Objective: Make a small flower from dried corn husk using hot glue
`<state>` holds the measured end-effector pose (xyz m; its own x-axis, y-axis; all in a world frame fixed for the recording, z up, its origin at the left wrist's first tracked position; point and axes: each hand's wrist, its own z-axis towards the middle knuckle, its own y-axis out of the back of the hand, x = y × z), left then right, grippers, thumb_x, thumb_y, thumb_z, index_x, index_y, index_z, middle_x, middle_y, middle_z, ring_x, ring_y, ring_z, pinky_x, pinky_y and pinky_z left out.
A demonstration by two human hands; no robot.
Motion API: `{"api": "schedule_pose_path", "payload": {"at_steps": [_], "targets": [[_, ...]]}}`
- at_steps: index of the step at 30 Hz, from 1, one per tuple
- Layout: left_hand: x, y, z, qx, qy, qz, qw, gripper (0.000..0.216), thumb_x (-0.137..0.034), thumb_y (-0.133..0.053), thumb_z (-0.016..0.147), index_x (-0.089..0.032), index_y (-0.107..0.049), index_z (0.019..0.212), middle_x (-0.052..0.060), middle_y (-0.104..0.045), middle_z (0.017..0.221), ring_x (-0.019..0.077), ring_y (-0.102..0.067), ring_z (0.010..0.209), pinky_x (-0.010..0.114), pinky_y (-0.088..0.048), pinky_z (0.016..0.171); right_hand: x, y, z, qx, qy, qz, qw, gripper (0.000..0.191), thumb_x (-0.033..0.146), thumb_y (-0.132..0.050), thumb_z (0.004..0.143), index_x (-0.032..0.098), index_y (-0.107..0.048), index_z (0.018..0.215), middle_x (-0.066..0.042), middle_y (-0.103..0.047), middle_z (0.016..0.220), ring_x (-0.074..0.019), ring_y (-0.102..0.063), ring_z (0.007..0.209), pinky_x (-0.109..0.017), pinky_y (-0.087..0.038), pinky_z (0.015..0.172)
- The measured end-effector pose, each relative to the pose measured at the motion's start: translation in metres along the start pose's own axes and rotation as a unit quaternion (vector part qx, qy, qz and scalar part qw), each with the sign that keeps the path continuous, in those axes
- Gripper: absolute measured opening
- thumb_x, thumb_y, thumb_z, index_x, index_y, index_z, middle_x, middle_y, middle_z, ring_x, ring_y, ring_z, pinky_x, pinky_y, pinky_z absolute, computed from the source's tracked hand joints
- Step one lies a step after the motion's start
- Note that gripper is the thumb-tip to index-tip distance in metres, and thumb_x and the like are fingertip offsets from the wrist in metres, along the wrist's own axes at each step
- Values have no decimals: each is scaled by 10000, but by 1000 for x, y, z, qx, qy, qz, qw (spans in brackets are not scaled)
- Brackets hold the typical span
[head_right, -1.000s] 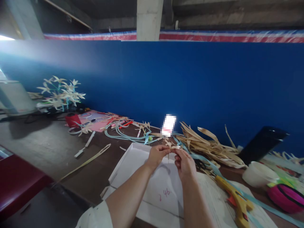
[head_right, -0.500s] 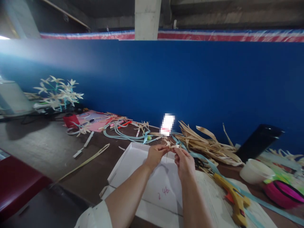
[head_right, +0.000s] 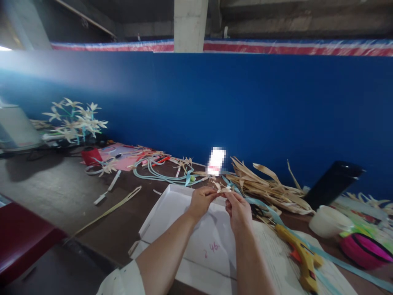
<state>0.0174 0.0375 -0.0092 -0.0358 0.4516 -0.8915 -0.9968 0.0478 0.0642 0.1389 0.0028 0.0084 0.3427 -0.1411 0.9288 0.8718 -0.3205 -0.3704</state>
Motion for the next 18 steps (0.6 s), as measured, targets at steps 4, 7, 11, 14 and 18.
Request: {"api": "schedule_pose_path", "payload": {"at_steps": [4, 7, 11, 14, 18], "targets": [[-1, 1, 0, -3, -26, 8, 1000, 84, -146, -690, 719, -187, -745, 769, 27, -720, 803, 142, -649, 777, 237, -493, 754, 0, 2, 1, 9, 2, -19, 1000, 339, 367, -840, 483, 132, -699, 682, -47, -618, 670, -31, -326, 455, -139, -189, 335], [-1, 1, 0, -5, -43, 16, 999, 98, -136, -678, 727, -196, -743, 768, 24, -721, 802, 142, -651, 772, 242, -500, 748, 1, 2, 0, 15, 9, -32, 999, 343, 385, -837, 493, 135, -692, 678, -41, -611, 656, -35, -332, 450, -150, -194, 335], [-1, 3, 1, 2, -78, 31, 996, 97, -145, -669, 740, -202, -745, 761, 27, -723, 803, 147, -650, 778, 253, -505, 759, 3, 2, -2, 16, 9, -29, 999, 341, 387, -842, 493, 140, -685, 669, -28, -595, 643, -33, -334, 447, -152, -188, 337], [-2, 4, 1, 10, -96, 50, 994, 104, -142, -664, 746, -203, -746, 766, 32, -724, 812, 152, -649, 794, 258, -505, 773, 4, 2, -3, 25, 9, -22, 999, 325, 383, -840, 503, 144, -678, 653, -10, -566, 621, -32, -331, 443, -155, -182, 336], [-3, 6, 1, 13, -114, 63, 991, 113, -134, -654, 754, -202, -743, 771, 33, -727, 822, 152, -649, 807, 265, -503, 795, 4, 1, -3, 31, 0, -13, 999, 318, 360, -849, 484, 145, -664, 627, 6, -531, 599, -31, -326, 445, -151, -177, 335]]}}
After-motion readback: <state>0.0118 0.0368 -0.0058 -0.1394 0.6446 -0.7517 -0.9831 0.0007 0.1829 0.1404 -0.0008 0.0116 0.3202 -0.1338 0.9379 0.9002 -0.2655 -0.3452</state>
